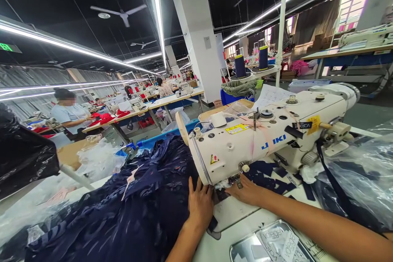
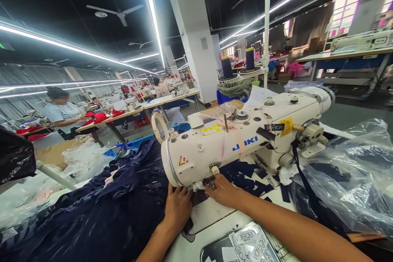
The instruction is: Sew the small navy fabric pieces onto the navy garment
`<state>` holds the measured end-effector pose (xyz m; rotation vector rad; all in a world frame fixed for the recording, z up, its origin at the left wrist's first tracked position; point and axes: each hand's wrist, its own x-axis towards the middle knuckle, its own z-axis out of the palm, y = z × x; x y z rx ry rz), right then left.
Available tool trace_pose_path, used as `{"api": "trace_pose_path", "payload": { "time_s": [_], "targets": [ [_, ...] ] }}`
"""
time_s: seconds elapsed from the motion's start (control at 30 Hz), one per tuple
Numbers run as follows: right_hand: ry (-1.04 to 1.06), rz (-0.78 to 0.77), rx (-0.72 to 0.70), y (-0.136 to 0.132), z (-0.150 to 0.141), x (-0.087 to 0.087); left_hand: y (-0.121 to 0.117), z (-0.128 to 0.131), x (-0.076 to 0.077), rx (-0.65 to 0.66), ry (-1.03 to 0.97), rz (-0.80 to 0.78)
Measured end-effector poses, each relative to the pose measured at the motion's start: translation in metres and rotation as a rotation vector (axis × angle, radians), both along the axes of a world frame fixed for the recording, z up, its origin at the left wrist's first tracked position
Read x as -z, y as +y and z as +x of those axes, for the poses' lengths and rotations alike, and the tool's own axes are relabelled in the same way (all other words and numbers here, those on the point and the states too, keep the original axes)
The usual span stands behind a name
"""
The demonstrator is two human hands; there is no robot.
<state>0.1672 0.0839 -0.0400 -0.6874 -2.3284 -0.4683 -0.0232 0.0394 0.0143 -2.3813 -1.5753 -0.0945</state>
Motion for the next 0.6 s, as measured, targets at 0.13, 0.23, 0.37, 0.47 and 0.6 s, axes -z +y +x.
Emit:
{"api": "trace_pose_path", "payload": {
  "time_s": [0.13, 0.23, 0.37, 0.47, 0.6],
  "targets": [
    [0.039, 0.114, 0.019, -0.002, -0.003, 0.003, -0.001, 0.002, -0.003, 0.004, 0.003, -0.022],
    [0.036, 0.131, 0.031, -0.004, -0.005, 0.002, 0.000, 0.002, -0.003, 0.009, 0.000, -0.030],
    [-0.030, 0.073, 0.042, -0.012, -0.004, -0.010, 0.003, 0.001, -0.001, 0.014, -0.023, -0.019],
    [-0.070, 0.048, 0.072, -0.017, -0.004, -0.016, 0.006, 0.001, 0.001, 0.025, -0.033, -0.022],
    [-0.072, 0.002, 0.111, -0.014, -0.005, -0.005, 0.009, 0.000, 0.004, 0.036, -0.037, -0.036]
  ]
}}
